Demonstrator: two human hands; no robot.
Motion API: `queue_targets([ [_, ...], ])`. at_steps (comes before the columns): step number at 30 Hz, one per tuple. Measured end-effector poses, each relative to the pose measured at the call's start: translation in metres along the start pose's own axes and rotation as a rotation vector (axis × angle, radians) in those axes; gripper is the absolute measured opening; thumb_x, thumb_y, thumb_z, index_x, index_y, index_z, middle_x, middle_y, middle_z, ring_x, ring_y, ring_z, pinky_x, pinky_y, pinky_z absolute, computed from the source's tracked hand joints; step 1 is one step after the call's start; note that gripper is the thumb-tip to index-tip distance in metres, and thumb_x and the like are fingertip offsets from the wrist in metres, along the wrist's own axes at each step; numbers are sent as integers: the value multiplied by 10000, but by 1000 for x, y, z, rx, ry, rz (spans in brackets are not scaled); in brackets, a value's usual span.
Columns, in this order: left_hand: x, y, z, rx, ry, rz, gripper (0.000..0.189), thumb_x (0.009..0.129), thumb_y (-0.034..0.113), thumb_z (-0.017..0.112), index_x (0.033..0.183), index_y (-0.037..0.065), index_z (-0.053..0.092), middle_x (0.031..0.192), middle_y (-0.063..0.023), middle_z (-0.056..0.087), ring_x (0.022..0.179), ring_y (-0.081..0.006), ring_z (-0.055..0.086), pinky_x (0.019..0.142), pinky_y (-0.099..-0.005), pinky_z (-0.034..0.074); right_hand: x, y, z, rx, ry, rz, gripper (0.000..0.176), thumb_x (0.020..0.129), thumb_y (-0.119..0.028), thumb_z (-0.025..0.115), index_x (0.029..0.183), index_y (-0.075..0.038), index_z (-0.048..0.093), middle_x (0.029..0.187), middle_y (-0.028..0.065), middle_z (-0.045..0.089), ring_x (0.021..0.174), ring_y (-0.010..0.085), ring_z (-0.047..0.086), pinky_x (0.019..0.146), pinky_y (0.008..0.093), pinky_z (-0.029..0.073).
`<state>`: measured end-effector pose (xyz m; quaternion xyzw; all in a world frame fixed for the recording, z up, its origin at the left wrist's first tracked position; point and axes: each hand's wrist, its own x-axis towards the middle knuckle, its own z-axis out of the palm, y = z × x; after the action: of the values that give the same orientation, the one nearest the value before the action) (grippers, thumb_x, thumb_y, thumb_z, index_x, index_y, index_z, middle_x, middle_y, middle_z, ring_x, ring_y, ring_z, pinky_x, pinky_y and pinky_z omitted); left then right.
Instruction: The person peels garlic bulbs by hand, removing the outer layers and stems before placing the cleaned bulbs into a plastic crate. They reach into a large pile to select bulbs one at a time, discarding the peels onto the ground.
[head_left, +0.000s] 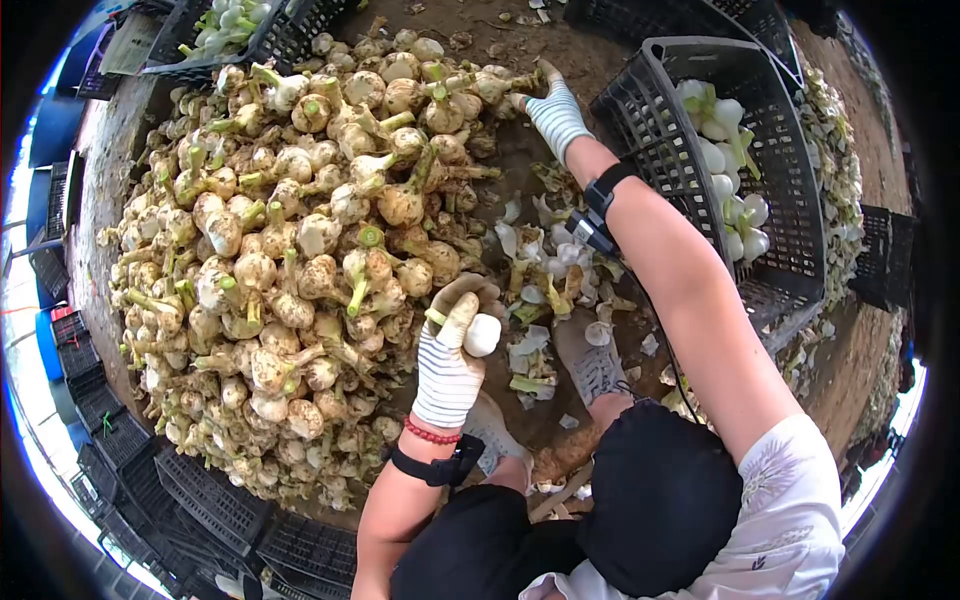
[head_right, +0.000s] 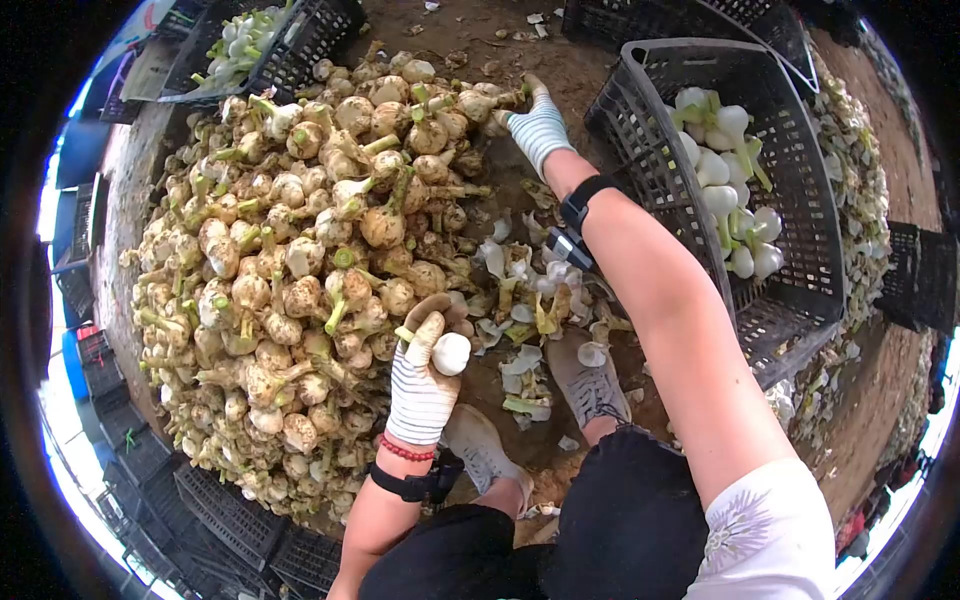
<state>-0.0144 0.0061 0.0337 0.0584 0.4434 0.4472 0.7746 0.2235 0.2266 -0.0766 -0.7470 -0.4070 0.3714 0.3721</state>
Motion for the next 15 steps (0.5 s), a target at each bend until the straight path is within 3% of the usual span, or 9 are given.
queue_targets([
  [1,0,0,0,29,-11,11,223,930,112,635,1145,54,622,1023,-78,674,890,-173,660,767,-288,553,-2,1,0,-61,-4,-107,761,845,-198,733,1491,-129,336,1423,200,472,1241,330,519,1032,430,433],
  [3,0,-1,1,54,-24,23,220,933,110,628,1143,49,623,1014,-78,677,872,-169,664,749,-279,554,-5,2,-2,-75,-65,-84,606,882,-163,681,1429,-115,424,1361,185,540,1158,317,588,984,416,465],
  [5,-1,-1,2,154,-23,49,215,931,92,623,1139,37,623,992,-79,680,854,-166,666,747,-276,558,-4,4,-5,-343,-74,-94,471,933,-213,605,1371,-114,461,1227,225,609,1128,391,587,977,448,476],
  [6,-2,-1,3,155,-23,53,215,931,92,623,1139,37,623,992,-79,680,854,-166,666,747,-276,558,-8,8,-6,-325,18,-165,267,911,-132,609,1163,-46,590,1107,150,679,958,326,662,861,399,507],
  [10,-6,1,5,335,44,249,270,919,26,617,1189,38,617,970,-45,661,724,-50,589,525,-184,408,-65,-28,-40,-522,61,-466,193,873,-77,617,1063,-42,633,961,111,703,876,308,670,794,391,521],
  [11,-2,3,-4,452,0,232,465,896,60,648,1341,46,516,1195,-117,629,819,-101,633,679,-223,526,-87,-36,-49,-518,32,-489,180,855,-50,624,1034,-46,644,913,96,706,845,268,674,768,369,526],
  [13,1,-4,6,608,-42,451,702,839,41,715,1457,96,386,1367,-153,515,842,-112,631,686,-238,542,-134,-57,-68,-177,-286,-305,188,827,8,614,1006,-37,648,865,61,688,772,159,644,718,300,526],
  [14,6,-5,4,696,-94,443,859,784,69,792,1493,88,309,1486,-150,392,898,-132,633,767,-256,553,-154,-70,-76,-62,-437,-217,190,821,25,608,1001,-27,644,869,42,673,772,121,621,714,275,521],
  [15,17,-13,-4,952,-89,623,902,744,77,829,1487,69,317,1438,-154,437,1074,-178,592,886,-294,528,-170,-76,-81,56,-584,-127,193,815,43,601,995,-17,640,872,24,659,771,84,598,710,251,516],
])
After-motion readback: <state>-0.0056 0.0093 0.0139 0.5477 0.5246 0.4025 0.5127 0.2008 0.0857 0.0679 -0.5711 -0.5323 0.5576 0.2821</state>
